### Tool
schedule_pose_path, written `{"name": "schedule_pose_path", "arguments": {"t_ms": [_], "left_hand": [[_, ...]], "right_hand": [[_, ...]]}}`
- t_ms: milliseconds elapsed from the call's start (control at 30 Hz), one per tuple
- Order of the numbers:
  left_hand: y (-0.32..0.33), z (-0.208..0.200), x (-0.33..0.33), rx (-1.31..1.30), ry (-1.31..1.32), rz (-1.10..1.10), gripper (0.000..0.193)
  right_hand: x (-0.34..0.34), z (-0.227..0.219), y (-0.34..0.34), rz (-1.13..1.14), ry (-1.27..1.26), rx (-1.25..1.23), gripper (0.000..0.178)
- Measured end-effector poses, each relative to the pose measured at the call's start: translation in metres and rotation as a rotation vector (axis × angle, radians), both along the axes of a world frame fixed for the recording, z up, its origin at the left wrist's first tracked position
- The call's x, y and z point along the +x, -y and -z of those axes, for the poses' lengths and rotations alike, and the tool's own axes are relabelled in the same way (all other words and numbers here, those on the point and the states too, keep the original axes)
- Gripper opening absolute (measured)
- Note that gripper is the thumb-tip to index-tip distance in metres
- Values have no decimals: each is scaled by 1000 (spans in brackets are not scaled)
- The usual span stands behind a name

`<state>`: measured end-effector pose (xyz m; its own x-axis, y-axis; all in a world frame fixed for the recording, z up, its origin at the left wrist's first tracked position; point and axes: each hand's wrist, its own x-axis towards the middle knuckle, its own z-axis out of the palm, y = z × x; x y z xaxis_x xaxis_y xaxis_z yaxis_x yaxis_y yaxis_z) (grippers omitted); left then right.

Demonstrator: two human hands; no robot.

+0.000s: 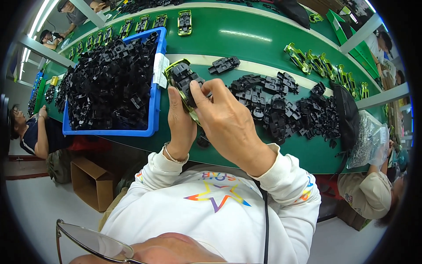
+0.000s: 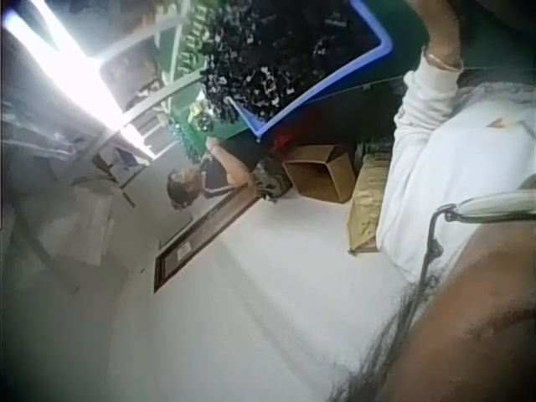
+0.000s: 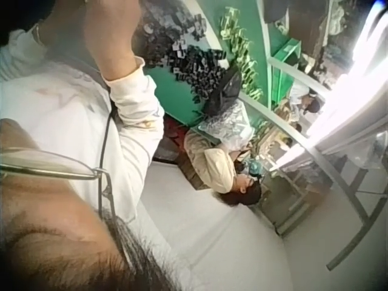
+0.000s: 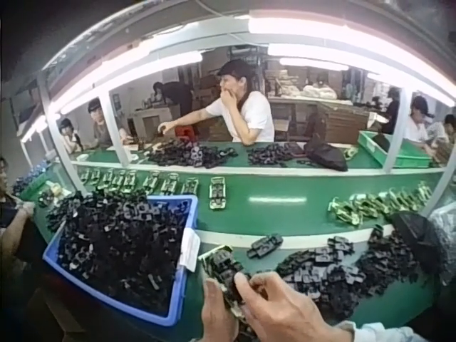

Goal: The person assembles toy cars by connecting plastic chassis components, fitting them into toy car bodies, and placing the assembled toy cars on the table.

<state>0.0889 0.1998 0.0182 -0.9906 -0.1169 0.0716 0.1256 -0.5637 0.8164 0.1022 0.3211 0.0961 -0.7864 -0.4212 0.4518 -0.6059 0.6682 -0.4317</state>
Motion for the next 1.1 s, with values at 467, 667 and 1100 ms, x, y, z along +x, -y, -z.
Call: {"name": "schedule_pose_path", "arguments": {"t_ms": [467,667,1100], "left_hand": [[0,5,0,143,33,69,59],[-5,22,-1,-67,85,-60,55],[2,10,-3,-45,34,63,28]], "right_hand": [[1,9,3,-7,-78,42,50],[2,9,2,23,-56,156,46],[-6,-3,-13,-66,-19,210,41]]}}
